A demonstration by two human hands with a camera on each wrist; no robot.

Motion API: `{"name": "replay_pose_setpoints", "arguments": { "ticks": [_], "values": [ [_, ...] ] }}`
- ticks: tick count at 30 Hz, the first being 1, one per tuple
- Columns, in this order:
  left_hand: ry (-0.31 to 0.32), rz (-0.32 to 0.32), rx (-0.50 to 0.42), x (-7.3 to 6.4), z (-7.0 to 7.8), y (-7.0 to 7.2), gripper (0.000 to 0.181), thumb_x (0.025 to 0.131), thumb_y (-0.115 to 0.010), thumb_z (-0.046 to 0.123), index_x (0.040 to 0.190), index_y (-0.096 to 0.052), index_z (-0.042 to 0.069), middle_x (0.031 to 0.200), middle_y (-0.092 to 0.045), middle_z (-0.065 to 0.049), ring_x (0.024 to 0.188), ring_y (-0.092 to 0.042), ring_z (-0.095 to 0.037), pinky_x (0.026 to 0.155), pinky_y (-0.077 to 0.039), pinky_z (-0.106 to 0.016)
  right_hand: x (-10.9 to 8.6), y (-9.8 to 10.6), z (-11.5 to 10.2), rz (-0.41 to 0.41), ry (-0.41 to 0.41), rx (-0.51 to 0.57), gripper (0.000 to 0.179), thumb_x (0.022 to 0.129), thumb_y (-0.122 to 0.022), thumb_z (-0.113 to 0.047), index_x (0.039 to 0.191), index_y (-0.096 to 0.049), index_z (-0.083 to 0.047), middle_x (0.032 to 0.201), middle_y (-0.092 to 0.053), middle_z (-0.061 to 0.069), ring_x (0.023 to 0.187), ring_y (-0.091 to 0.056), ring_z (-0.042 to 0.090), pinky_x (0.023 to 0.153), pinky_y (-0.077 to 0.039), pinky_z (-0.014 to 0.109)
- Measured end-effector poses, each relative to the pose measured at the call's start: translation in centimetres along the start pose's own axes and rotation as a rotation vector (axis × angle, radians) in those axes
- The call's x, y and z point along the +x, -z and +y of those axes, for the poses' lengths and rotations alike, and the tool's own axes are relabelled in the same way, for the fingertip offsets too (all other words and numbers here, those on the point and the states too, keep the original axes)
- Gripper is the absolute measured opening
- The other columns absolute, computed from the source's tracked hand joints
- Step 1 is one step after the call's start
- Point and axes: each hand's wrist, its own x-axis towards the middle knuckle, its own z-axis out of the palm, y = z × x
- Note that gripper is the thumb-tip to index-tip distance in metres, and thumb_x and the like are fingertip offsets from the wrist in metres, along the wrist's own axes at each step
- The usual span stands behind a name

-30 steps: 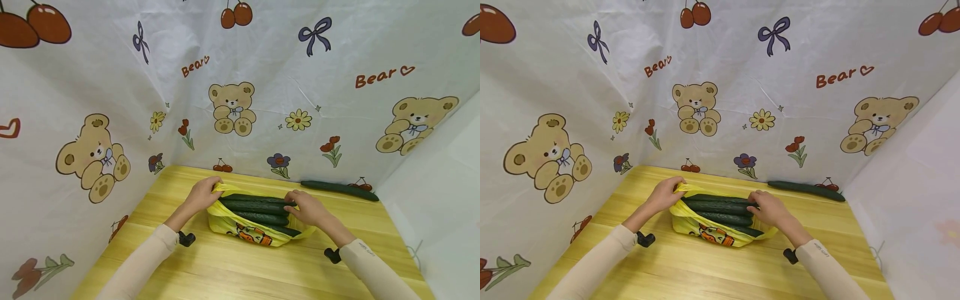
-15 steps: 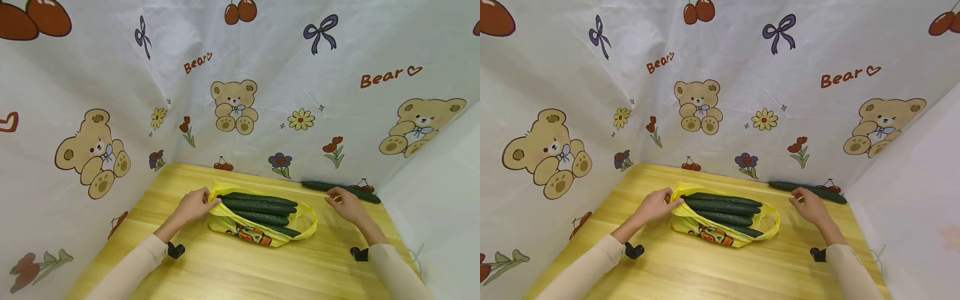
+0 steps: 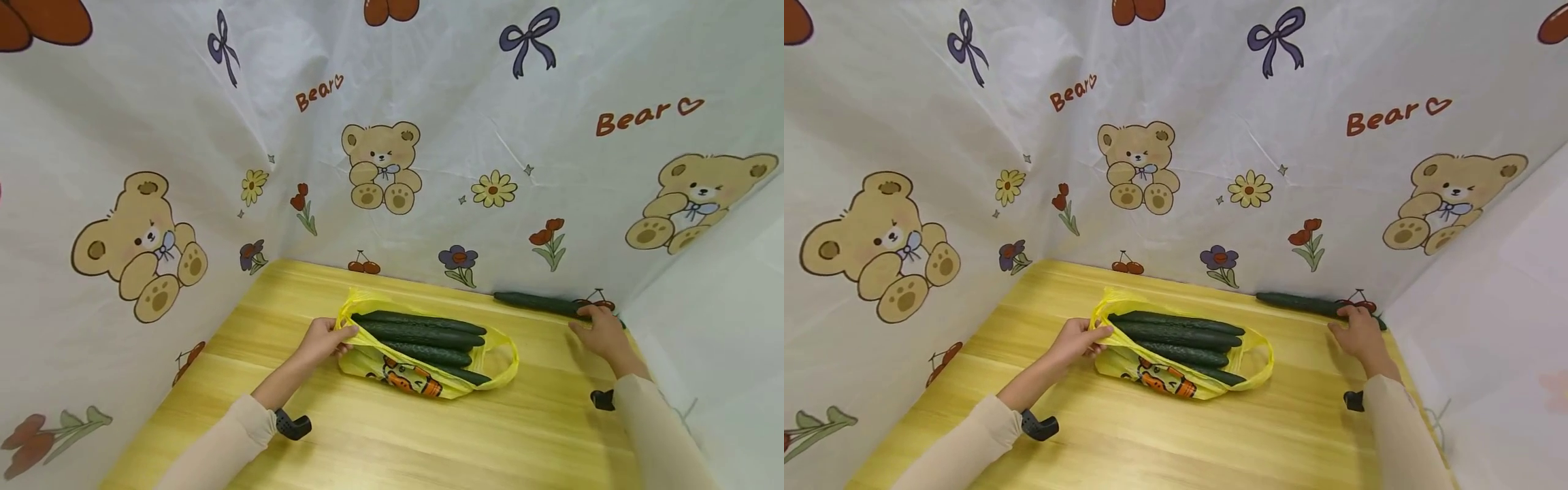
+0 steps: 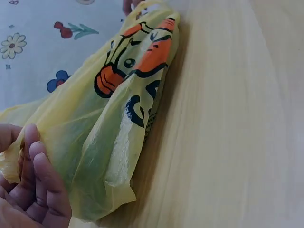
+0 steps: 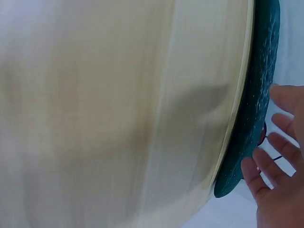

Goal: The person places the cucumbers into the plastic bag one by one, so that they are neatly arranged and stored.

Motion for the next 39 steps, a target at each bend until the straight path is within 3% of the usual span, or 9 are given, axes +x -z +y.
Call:
{"name": "replay_pose_setpoints", "arguments": {
  "ticks": [4,10,13,17,21,25,28,32,39],
  "values": [
    [0.016,-0.013,-0.026,-1.0,-0.2,0.2,0.031,0.100,-0.077,0.028,0.105,-0.072,-0.002,0.072,-0.071,-0.002,0.064,-0.064,-0.011,0.060,-0.053,-0.023,0.4,0.6,1.2,-0.039,-0.060,-0.063,0.071,0.109,-0.057,-0.034,0.156,-0.035,0.016,0.154,-0.026,0.052,0.134,-0.024,0.079,0.107,-0.027,0.088],
    [0.021,-0.072,-0.036,-2.7,-0.4,0.4,0.029,0.099,-0.076,0.026,0.104,-0.072,-0.003,0.072,-0.070,-0.001,0.066,-0.064,-0.014,0.062,-0.057,-0.025,0.9,0.4,2.9,-0.135,-0.121,-0.111,0.085,0.104,-0.060,-0.038,0.162,-0.024,0.014,0.159,-0.022,0.050,0.136,-0.020,0.079,0.105,-0.030,0.089],
    [-0.001,-0.093,-0.053,-3.2,-0.1,0.3,0.030,0.099,-0.076,0.026,0.103,-0.071,-0.003,0.072,-0.069,0.000,0.066,-0.063,-0.013,0.064,-0.057,-0.026,1.2,0.3,3.2,-0.141,-0.128,-0.117,0.089,0.101,-0.063,-0.039,0.161,-0.024,0.015,0.157,-0.016,0.053,0.136,-0.017,0.079,0.103,-0.028,0.089],
    [-0.025,-0.110,-0.081,-3.4,0.5,0.0,0.031,0.100,-0.075,0.028,0.104,-0.070,-0.003,0.072,-0.068,0.001,0.067,-0.061,-0.013,0.065,-0.056,-0.026,1.7,0.9,3.3,-0.127,-0.137,-0.125,0.081,0.100,-0.065,-0.032,0.155,-0.031,0.017,0.151,-0.009,0.058,0.133,-0.013,0.080,0.098,-0.026,0.088],
    [-0.038,-0.108,-0.099,-3.5,1.1,-0.2,0.031,0.101,-0.075,0.029,0.106,-0.069,-0.002,0.074,-0.067,0.001,0.067,-0.061,-0.014,0.066,-0.056,-0.028,2.1,1.5,3.5,-0.179,-0.163,-0.138,0.072,0.098,-0.070,-0.026,0.146,-0.038,0.017,0.148,-0.019,0.057,0.128,-0.025,0.079,0.096,-0.034,0.087],
    [-0.056,-0.081,-0.101,-3.8,1.5,-0.1,0.029,0.102,-0.074,0.025,0.105,-0.069,-0.003,0.073,-0.066,0.001,0.066,-0.061,-0.015,0.066,-0.057,-0.030,2.1,1.1,4.1,-0.244,-0.143,-0.181,0.066,0.098,-0.072,-0.026,0.143,-0.044,0.013,0.142,-0.043,0.051,0.121,-0.047,0.073,0.092,-0.044,0.083],
    [-0.062,-0.074,-0.094,-3.8,1.8,-0.1,0.028,0.102,-0.073,0.024,0.104,-0.069,-0.003,0.072,-0.066,0.001,0.065,-0.061,-0.014,0.066,-0.056,-0.029,1.3,1.0,4.3,-0.215,-0.110,-0.198,0.057,0.098,-0.072,-0.024,0.142,-0.051,0.006,0.138,-0.053,0.046,0.120,-0.049,0.070,0.092,-0.041,0.083],
    [-0.065,-0.070,-0.097,-3.7,1.9,-0.2,0.026,0.101,-0.074,0.024,0.101,-0.070,-0.002,0.071,-0.066,0.002,0.065,-0.061,-0.014,0.065,-0.056,-0.029,0.4,1.3,4.5,-0.182,-0.078,-0.197,0.053,0.098,-0.074,-0.026,0.140,-0.056,0.002,0.139,-0.056,0.041,0.120,-0.048,0.068,0.091,-0.034,0.085],
    [-0.071,-0.071,-0.103,-3.7,1.9,-0.1,0.027,0.101,-0.074,0.024,0.102,-0.070,-0.003,0.071,-0.067,0.002,0.065,-0.061,-0.014,0.066,-0.056,-0.029,-0.5,2.1,4.8,-0.207,-0.034,-0.189,0.058,0.098,-0.076,-0.035,0.140,-0.059,0.002,0.137,-0.058,0.040,0.115,-0.056,0.066,0.083,-0.039,0.081]
  ]
}}
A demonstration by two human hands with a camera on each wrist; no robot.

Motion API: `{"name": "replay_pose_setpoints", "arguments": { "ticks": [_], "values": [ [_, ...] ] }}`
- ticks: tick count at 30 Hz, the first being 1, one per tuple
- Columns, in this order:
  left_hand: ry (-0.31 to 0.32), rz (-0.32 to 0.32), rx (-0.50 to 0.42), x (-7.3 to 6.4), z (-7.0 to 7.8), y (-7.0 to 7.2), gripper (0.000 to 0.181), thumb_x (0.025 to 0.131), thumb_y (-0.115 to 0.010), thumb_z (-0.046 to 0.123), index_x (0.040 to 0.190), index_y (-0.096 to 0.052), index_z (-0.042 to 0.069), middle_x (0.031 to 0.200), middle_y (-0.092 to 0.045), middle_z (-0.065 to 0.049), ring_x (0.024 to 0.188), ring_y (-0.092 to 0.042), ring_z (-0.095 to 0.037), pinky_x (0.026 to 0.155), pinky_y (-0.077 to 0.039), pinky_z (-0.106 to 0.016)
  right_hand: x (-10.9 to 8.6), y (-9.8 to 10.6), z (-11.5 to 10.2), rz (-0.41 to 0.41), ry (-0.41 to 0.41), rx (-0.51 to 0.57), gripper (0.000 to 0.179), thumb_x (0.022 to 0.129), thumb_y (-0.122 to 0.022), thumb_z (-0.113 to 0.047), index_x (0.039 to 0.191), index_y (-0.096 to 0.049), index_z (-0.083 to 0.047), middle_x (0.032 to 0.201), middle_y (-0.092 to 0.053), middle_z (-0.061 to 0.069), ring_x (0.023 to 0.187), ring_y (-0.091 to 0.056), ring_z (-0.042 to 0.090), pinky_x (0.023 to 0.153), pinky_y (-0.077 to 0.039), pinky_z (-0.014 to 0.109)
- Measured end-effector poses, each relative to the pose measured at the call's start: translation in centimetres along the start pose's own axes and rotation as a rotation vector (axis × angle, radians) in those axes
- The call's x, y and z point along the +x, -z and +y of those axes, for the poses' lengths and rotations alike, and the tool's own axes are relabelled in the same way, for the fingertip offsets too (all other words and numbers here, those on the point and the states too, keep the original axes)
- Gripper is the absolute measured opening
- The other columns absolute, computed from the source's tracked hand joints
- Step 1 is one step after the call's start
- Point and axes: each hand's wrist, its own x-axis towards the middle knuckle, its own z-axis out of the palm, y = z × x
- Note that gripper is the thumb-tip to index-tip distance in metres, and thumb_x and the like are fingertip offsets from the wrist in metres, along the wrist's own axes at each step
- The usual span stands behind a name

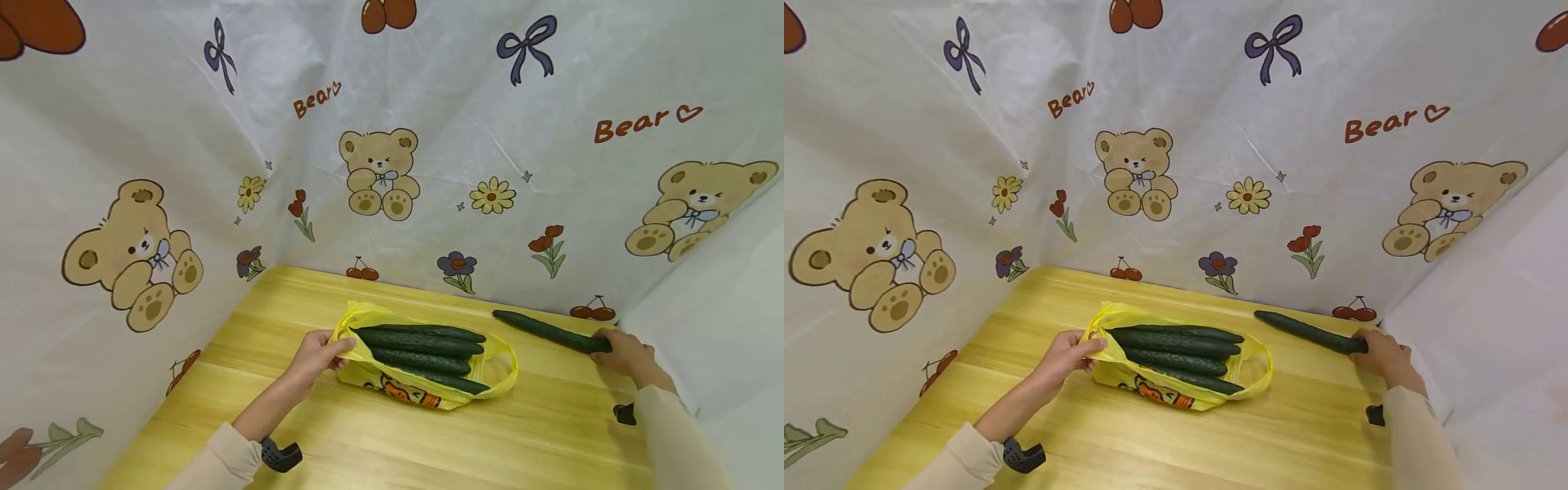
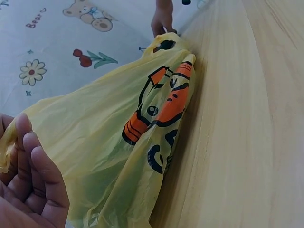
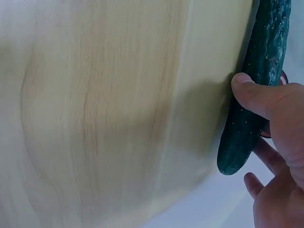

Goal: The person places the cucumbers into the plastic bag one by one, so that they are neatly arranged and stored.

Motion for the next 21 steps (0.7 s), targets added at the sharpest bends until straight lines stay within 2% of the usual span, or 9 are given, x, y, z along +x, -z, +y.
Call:
{"name": "replay_pose_setpoints", "arguments": {
  "ticks": [4,10,15,21],
  "values": [
    [0.005,-0.008,0.003,-0.1,0.1,-0.1,0.028,0.101,-0.074,0.025,0.104,-0.070,-0.003,0.071,-0.068,0.002,0.065,-0.061,-0.013,0.066,-0.056,-0.028,-0.8,0.5,-0.1,0.028,0.023,-0.010,0.059,0.097,-0.077,-0.036,0.139,-0.060,0.001,0.136,-0.059,0.040,0.115,-0.057,0.066,0.080,-0.041,0.081],
    [-0.013,0.002,-0.001,-0.2,0.1,0.0,0.027,0.102,-0.074,0.024,0.099,-0.070,-0.002,0.071,-0.067,0.002,0.064,-0.061,-0.013,0.065,-0.056,-0.029,-1.7,3.0,-1.4,0.075,0.108,-0.035,0.050,0.098,-0.078,-0.030,0.133,-0.064,0.003,0.130,-0.063,0.038,0.113,-0.061,0.063,0.080,-0.042,0.086],
    [-0.013,-0.002,-0.009,-0.1,0.0,0.0,0.027,0.102,-0.074,0.025,0.099,-0.069,-0.001,0.073,-0.067,0.002,0.065,-0.062,-0.014,0.066,-0.057,-0.030,-2.9,4.7,-2.8,0.122,0.164,-0.095,0.047,0.099,-0.079,-0.030,0.131,-0.066,0.002,0.126,-0.065,0.035,0.108,-0.065,0.057,0.078,-0.048,0.080],
    [-0.001,-0.006,-0.012,-0.2,-0.3,0.0,0.028,0.102,-0.074,0.025,0.103,-0.070,-0.003,0.073,-0.067,0.002,0.065,-0.062,-0.013,0.067,-0.058,-0.029,-4.4,6.1,-5.0,0.230,0.224,-0.166,0.047,0.099,-0.079,-0.030,0.132,-0.067,0.001,0.128,-0.064,0.033,0.106,-0.067,0.055,0.077,-0.052,0.076]
  ]
}}
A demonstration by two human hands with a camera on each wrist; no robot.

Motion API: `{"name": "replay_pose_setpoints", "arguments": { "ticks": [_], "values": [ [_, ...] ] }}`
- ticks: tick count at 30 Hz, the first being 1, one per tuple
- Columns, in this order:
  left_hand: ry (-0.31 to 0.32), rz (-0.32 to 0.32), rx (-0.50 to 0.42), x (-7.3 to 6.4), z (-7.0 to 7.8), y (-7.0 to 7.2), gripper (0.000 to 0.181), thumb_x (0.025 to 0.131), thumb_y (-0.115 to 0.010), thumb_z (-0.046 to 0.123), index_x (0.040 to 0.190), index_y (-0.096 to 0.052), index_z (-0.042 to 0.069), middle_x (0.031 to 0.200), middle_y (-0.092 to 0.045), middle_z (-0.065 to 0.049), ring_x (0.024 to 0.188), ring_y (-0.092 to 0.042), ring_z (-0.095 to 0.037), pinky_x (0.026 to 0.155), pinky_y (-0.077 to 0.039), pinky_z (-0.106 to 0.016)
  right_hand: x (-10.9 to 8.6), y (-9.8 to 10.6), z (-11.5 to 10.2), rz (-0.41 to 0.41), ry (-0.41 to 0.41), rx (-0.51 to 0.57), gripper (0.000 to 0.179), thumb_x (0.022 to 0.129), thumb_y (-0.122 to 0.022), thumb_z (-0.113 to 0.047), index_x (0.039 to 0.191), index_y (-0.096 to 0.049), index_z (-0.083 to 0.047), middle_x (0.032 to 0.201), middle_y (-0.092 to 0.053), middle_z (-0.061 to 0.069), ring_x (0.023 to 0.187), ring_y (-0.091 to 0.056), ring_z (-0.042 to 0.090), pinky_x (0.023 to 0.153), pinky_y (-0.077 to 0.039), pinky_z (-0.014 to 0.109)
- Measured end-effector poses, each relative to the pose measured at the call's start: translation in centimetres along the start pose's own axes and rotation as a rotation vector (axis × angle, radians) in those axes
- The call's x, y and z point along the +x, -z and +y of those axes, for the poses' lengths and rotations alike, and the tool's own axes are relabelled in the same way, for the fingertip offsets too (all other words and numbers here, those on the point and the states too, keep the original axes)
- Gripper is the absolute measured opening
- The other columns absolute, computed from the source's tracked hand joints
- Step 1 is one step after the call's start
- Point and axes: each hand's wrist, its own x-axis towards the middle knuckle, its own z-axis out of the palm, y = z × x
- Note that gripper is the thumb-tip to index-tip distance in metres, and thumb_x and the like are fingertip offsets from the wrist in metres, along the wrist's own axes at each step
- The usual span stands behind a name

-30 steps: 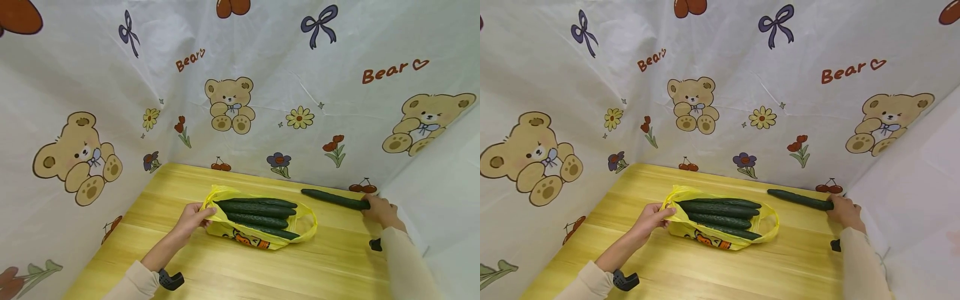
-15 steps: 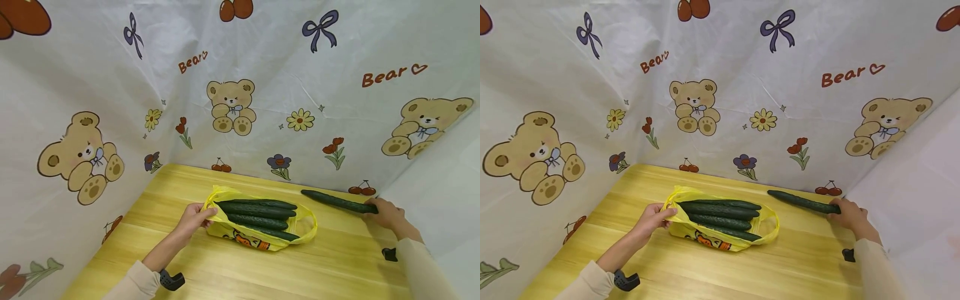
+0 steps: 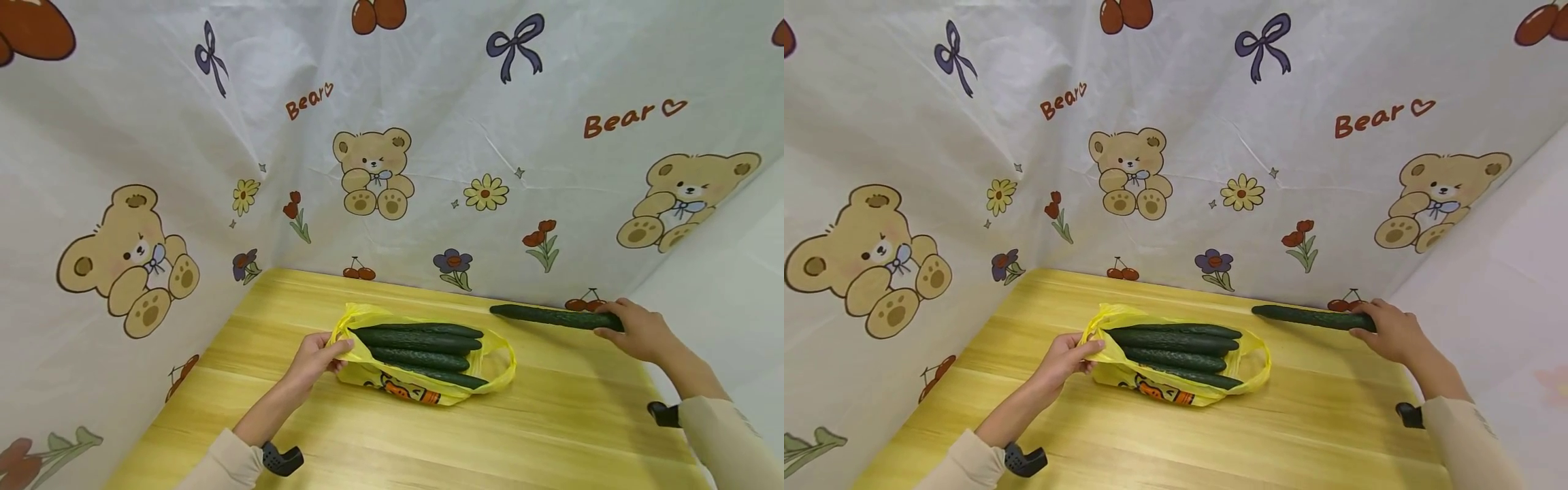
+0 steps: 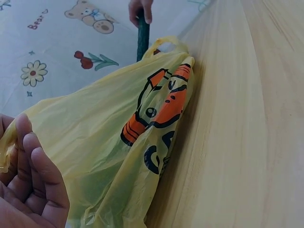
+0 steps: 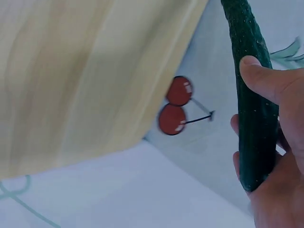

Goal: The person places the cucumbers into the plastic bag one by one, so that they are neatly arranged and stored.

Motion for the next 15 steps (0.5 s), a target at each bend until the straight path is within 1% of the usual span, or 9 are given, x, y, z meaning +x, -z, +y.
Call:
{"name": "replay_pose_setpoints", "arguments": {
  "ticks": [2,4,7,10,13,15],
  "values": [
    [-0.001,-0.005,-0.003,0.0,0.0,-0.1,0.028,0.102,-0.073,0.025,0.104,-0.070,-0.003,0.073,-0.068,0.003,0.065,-0.062,-0.013,0.067,-0.058,-0.029,-0.1,0.9,-0.8,0.038,0.018,-0.025,0.048,0.099,-0.079,-0.030,0.132,-0.067,0.002,0.128,-0.065,0.033,0.108,-0.066,0.054,0.077,-0.052,0.076],
    [-0.005,-0.009,-0.003,0.0,0.0,-0.1,0.029,0.103,-0.073,0.025,0.106,-0.070,-0.003,0.072,-0.068,0.003,0.065,-0.062,-0.012,0.067,-0.057,-0.029,-0.2,1.7,-1.5,0.071,0.034,-0.046,0.048,0.098,-0.080,-0.029,0.131,-0.067,0.003,0.125,-0.066,0.032,0.107,-0.067,0.052,0.074,-0.052,0.073],
    [-0.004,-0.013,-0.004,-0.1,0.1,-0.1,0.030,0.103,-0.073,0.026,0.108,-0.071,-0.004,0.072,-0.068,0.004,0.065,-0.063,-0.011,0.067,-0.057,-0.028,-0.5,2.8,-2.5,0.111,0.056,-0.070,0.047,0.098,-0.080,-0.029,0.130,-0.068,0.002,0.123,-0.067,0.031,0.103,-0.068,0.049,0.067,-0.052,0.066],
    [-0.006,-0.013,-0.009,-0.1,0.1,-0.1,0.031,0.103,-0.073,0.026,0.109,-0.072,-0.005,0.073,-0.069,0.004,0.066,-0.063,-0.012,0.067,-0.057,-0.028,-0.9,3.7,-3.5,0.149,0.075,-0.068,0.044,0.097,-0.081,-0.027,0.129,-0.069,0.000,0.121,-0.068,0.029,0.100,-0.068,0.047,0.063,-0.050,0.058],
    [-0.009,-0.011,-0.013,-0.2,0.1,-0.1,0.032,0.103,-0.074,0.026,0.110,-0.072,-0.005,0.074,-0.070,0.003,0.067,-0.064,-0.013,0.066,-0.057,-0.028,-1.6,4.7,-4.7,0.174,0.088,-0.046,0.043,0.097,-0.082,-0.027,0.128,-0.070,-0.001,0.122,-0.067,0.028,0.101,-0.068,0.047,0.064,-0.049,0.057],
    [-0.007,-0.008,-0.017,-0.2,0.0,-0.1,0.032,0.103,-0.074,0.026,0.110,-0.072,-0.005,0.074,-0.070,0.002,0.067,-0.064,-0.013,0.067,-0.057,-0.028,-2.0,5.3,-5.6,0.202,0.107,-0.024,0.042,0.096,-0.083,-0.026,0.127,-0.070,-0.002,0.122,-0.068,0.026,0.101,-0.068,0.046,0.066,-0.050,0.058]
  ]
}}
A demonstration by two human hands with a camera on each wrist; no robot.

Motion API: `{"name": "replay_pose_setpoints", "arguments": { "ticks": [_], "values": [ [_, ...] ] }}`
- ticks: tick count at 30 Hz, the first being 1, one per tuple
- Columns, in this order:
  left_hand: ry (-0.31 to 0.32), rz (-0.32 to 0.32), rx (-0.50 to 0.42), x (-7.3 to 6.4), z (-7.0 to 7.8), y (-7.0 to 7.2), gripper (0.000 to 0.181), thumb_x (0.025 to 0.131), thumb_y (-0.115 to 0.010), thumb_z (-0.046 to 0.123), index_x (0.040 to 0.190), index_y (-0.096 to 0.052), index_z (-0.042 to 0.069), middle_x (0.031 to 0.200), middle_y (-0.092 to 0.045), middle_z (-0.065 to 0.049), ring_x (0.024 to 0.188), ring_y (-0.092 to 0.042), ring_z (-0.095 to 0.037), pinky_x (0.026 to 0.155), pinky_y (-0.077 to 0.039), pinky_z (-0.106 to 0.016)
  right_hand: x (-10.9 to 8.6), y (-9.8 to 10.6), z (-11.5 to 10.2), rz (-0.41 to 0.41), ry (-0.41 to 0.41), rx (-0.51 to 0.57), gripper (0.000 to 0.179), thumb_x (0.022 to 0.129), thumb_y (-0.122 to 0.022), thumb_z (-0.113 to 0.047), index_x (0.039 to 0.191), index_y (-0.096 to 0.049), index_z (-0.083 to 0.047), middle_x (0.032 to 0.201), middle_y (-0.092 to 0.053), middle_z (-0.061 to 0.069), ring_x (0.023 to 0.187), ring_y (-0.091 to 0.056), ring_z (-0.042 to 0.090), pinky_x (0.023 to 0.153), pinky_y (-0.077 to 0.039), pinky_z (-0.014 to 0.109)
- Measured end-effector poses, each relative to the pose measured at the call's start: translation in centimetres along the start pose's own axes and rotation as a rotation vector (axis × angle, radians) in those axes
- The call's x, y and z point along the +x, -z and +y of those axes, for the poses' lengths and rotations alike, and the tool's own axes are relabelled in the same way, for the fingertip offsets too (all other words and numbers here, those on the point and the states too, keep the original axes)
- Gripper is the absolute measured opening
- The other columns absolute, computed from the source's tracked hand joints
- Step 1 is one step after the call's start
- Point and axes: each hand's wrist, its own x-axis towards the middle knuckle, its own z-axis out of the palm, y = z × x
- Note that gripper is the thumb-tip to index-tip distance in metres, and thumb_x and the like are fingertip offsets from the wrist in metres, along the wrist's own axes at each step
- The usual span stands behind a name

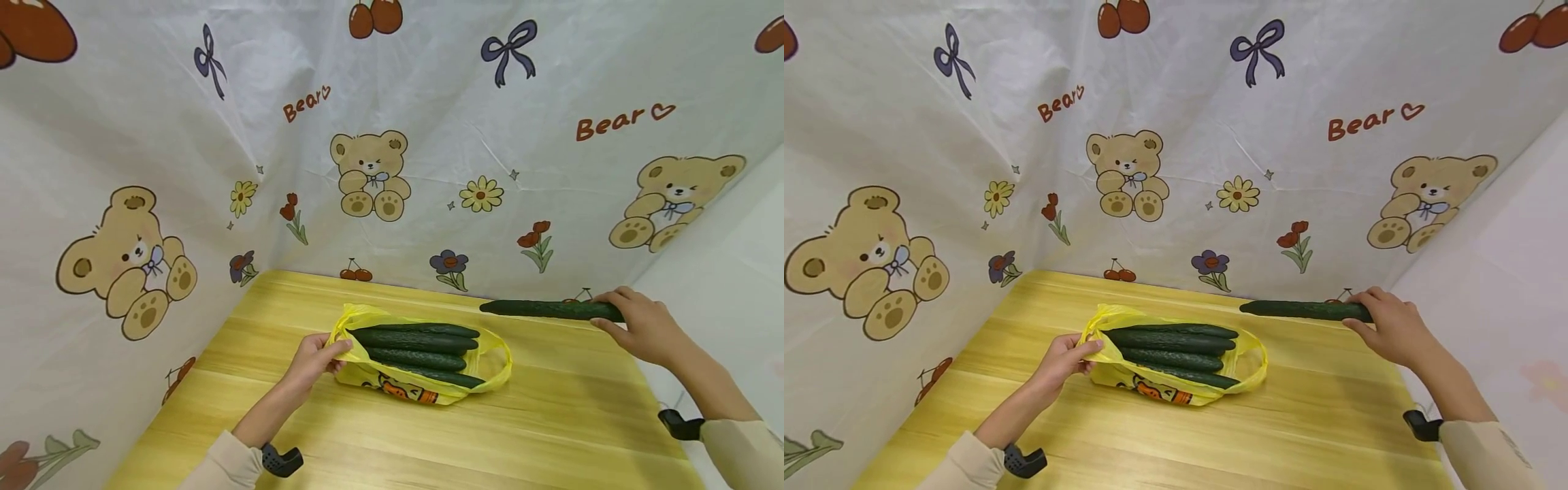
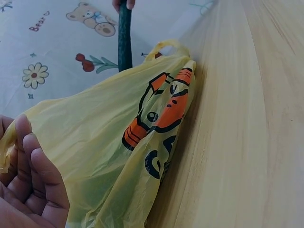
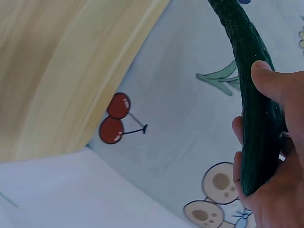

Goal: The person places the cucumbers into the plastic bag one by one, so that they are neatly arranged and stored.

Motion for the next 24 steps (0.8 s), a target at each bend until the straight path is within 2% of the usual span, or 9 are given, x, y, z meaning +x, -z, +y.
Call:
{"name": "replay_pose_setpoints", "arguments": {
  "ticks": [3,7,11,19,24],
  "values": [
    [-0.002,0.005,0.000,-0.1,0.0,0.1,0.033,0.103,-0.073,0.026,0.110,-0.072,-0.006,0.074,-0.070,0.002,0.067,-0.064,-0.013,0.067,-0.058,-0.028,-0.1,0.9,-1.4,0.054,0.043,0.029,0.041,0.094,-0.085,-0.023,0.127,-0.071,-0.003,0.121,-0.069,0.022,0.098,-0.070,0.040,0.070,-0.053,0.054],
    [0.000,0.015,-0.002,-0.2,0.1,0.2,0.033,0.102,-0.074,0.026,0.111,-0.072,-0.006,0.073,-0.070,0.003,0.067,-0.064,-0.014,0.067,-0.058,-0.029,0.2,1.8,-3.5,0.119,0.111,0.079,0.040,0.091,-0.087,-0.017,0.126,-0.071,-0.007,0.119,-0.071,0.012,0.093,-0.069,0.027,0.070,-0.054,0.038],
    [0.001,0.016,0.000,-0.1,0.1,0.3,0.034,0.102,-0.074,0.027,0.112,-0.072,-0.006,0.074,-0.070,0.003,0.068,-0.065,-0.014,0.067,-0.058,-0.029,0.7,2.2,-5.8,0.135,0.162,0.151,0.042,0.090,-0.087,-0.012,0.129,-0.071,-0.008,0.117,-0.069,0.005,0.088,-0.064,0.016,0.069,-0.052,0.028],
    [0.003,0.010,0.004,-0.1,0.1,0.3,0.031,0.102,-0.074,0.026,0.109,-0.072,-0.005,0.073,-0.069,0.002,0.067,-0.064,-0.015,0.067,-0.057,-0.030,2.3,1.5,-9.8,0.114,0.249,0.200,0.038,0.093,-0.085,-0.012,0.128,-0.072,-0.012,0.116,-0.069,-0.003,0.092,-0.064,0.009,0.075,-0.055,0.029],
    [0.005,0.006,0.004,-0.1,0.1,-0.1,0.030,0.102,-0.074,0.025,0.108,-0.072,-0.004,0.073,-0.069,0.001,0.068,-0.063,-0.016,0.067,-0.057,-0.030,2.8,0.3,-12.1,0.061,0.247,0.212,0.033,0.097,-0.082,-0.018,0.127,-0.072,-0.014,0.116,-0.068,-0.004,0.093,-0.062,0.007,0.078,-0.056,0.034]
  ]
}}
